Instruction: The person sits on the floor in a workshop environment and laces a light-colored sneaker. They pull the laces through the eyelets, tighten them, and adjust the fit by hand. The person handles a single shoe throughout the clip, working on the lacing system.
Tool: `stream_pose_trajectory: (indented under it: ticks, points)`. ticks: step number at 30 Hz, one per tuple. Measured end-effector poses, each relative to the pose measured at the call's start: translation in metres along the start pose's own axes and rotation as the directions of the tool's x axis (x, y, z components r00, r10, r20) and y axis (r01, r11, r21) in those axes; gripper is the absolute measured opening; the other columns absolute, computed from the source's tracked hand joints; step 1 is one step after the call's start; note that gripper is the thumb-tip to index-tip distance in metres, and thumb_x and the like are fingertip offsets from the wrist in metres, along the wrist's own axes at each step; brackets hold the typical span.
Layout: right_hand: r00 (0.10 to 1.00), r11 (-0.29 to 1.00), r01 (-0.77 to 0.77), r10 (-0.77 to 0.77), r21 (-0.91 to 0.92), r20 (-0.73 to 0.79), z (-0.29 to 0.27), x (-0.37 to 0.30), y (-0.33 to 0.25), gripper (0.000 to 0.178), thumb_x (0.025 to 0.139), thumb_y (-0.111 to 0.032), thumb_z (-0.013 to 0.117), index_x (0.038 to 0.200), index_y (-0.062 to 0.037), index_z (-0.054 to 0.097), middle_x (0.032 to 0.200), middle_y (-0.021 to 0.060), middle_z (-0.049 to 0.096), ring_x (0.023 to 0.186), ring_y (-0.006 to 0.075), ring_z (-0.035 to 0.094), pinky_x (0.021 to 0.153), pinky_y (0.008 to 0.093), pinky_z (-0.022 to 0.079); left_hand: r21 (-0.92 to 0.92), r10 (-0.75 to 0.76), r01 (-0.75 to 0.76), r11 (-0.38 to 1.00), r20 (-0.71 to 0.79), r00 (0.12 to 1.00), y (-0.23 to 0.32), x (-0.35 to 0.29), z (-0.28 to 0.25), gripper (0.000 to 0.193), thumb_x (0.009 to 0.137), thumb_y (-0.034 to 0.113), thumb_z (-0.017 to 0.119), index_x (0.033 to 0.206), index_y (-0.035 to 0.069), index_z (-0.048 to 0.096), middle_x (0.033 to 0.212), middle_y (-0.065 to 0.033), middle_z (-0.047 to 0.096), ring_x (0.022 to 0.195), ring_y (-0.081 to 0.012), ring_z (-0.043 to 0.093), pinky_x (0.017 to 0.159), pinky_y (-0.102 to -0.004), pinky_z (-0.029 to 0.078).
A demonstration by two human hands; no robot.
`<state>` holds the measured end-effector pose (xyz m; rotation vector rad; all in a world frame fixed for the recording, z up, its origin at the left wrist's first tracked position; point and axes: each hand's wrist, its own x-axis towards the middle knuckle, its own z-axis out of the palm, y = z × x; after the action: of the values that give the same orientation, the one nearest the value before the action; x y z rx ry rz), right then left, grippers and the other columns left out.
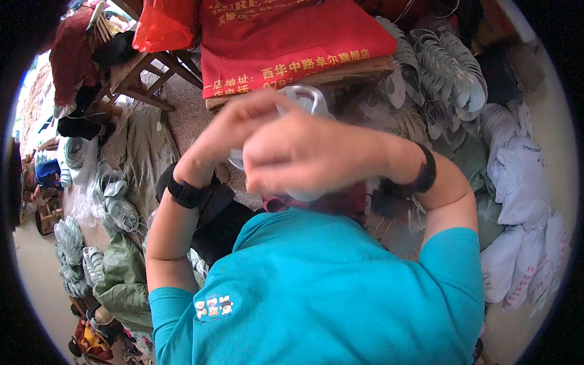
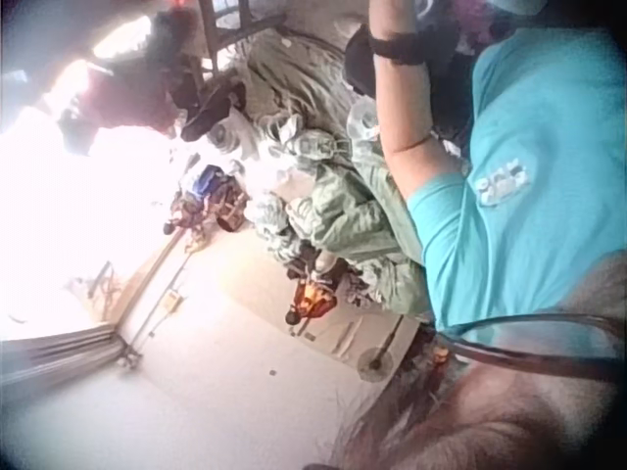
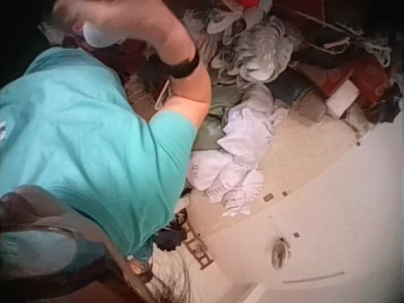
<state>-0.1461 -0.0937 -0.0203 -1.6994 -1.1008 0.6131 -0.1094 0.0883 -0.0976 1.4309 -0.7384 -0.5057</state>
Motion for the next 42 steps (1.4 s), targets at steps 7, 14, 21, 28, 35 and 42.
stream_pose_trajectory:
  ticks: [7, 14, 21, 28, 35, 42]
  points:
    - [0.837, 0.885, -0.044, -0.221, -0.463, -0.5, -0.001, 0.005, 0.046, 0.017, 0.095, -0.014, 0.052, 0.101, -0.0042, 0.064, 0.084, 0.0077, 0.065, 0.083, 0.0181, 0.061, 0.075, 0.0312, 0.049, -0.119, -0.334, 0.313, 0.942, -0.259, 0.906, -0.016, -0.019, 0.014, 0.015, 0.092, 0.007, 0.053, 0.095, 0.002, 0.067, 0.09, -0.0007, 0.067, 0.09, -0.0053, 0.058, 0.074, -0.0238, 0.047]
    - [0.784, 0.644, 0.031, 0.459, 0.765, -0.418, -0.012, -0.025, 0.072, 0.026, 0.098, -0.014, 0.046, 0.118, 0.0003, 0.053, 0.096, 0.0059, 0.065, 0.079, 0.0092, 0.064, 0.077, 0.0267, 0.055, -0.878, -0.482, -0.211, 0.43, -0.421, 0.769, -0.049, -0.027, -0.022, 0.032, 0.094, 0.015, 0.05, 0.062, 0.011, 0.044, 0.07, -0.0046, 0.057, 0.071, -0.0173, 0.055, 0.072, -0.0299, 0.044]
    - [0.864, 0.71, -0.093, -0.291, -0.698, -0.411, 0.033, -0.018, 0.09, 0.021, 0.077, -0.005, 0.063, 0.098, -0.0086, 0.065, 0.097, 0.0049, 0.056, 0.089, 0.0196, 0.056, 0.078, 0.0336, 0.046, -0.861, -0.475, -0.203, 0.466, -0.438, 0.764, -0.055, -0.022, -0.019, 0.021, 0.093, 0.015, 0.05, 0.074, 0.006, 0.052, 0.077, -0.0051, 0.057, 0.062, -0.0116, 0.044, 0.056, -0.0251, 0.036]
    - [0.917, 0.574, -0.06, -0.291, -0.816, -0.273, 0.039, -0.007, 0.103, 0.008, 0.08, -0.01, 0.063, 0.087, -0.0085, 0.061, 0.098, 0.0038, 0.056, 0.096, 0.0203, 0.053, 0.089, 0.0354, 0.04, -0.812, -0.471, -0.216, 0.543, -0.507, 0.722, -0.046, -0.026, -0.018, 0.023, 0.099, 0.021, 0.048, 0.09, 0.003, 0.059, 0.081, -0.0041, 0.057, 0.063, -0.0105, 0.044, 0.057, -0.0248, 0.037]
    - [0.922, 0.924, -0.098, -0.056, -0.37, -0.384, 0.026, -0.008, 0.098, 0.011, 0.081, -0.009, 0.066, 0.088, -0.0062, 0.058, 0.094, 0.0053, 0.058, 0.101, 0.0264, 0.054, 0.093, 0.0394, 0.039, -0.616, -0.418, -0.027, 0.787, -0.566, 0.711, -0.048, -0.041, -0.015, 0.026, 0.1, 0.022, 0.05, 0.097, 0.0, 0.064, 0.076, -0.0011, 0.055, 0.061, -0.0047, 0.042, 0.055, -0.0214, 0.036]
    - [0.938, 0.568, -0.04, -0.263, -0.822, -0.228, 0.042, -0.007, 0.1, 0.024, 0.066, -0.011, 0.072, 0.089, -0.0089, 0.063, 0.112, 0.01, 0.054, 0.114, 0.0296, 0.047, 0.1, 0.0421, 0.037, -0.467, -0.338, -0.031, 0.884, -0.682, 0.648, -0.038, -0.052, -0.031, 0.028, 0.1, 0.02, 0.049, 0.1, -0.002, 0.067, 0.077, 0.0029, 0.051, 0.06, -0.0036, 0.038, 0.054, -0.0186, 0.033]
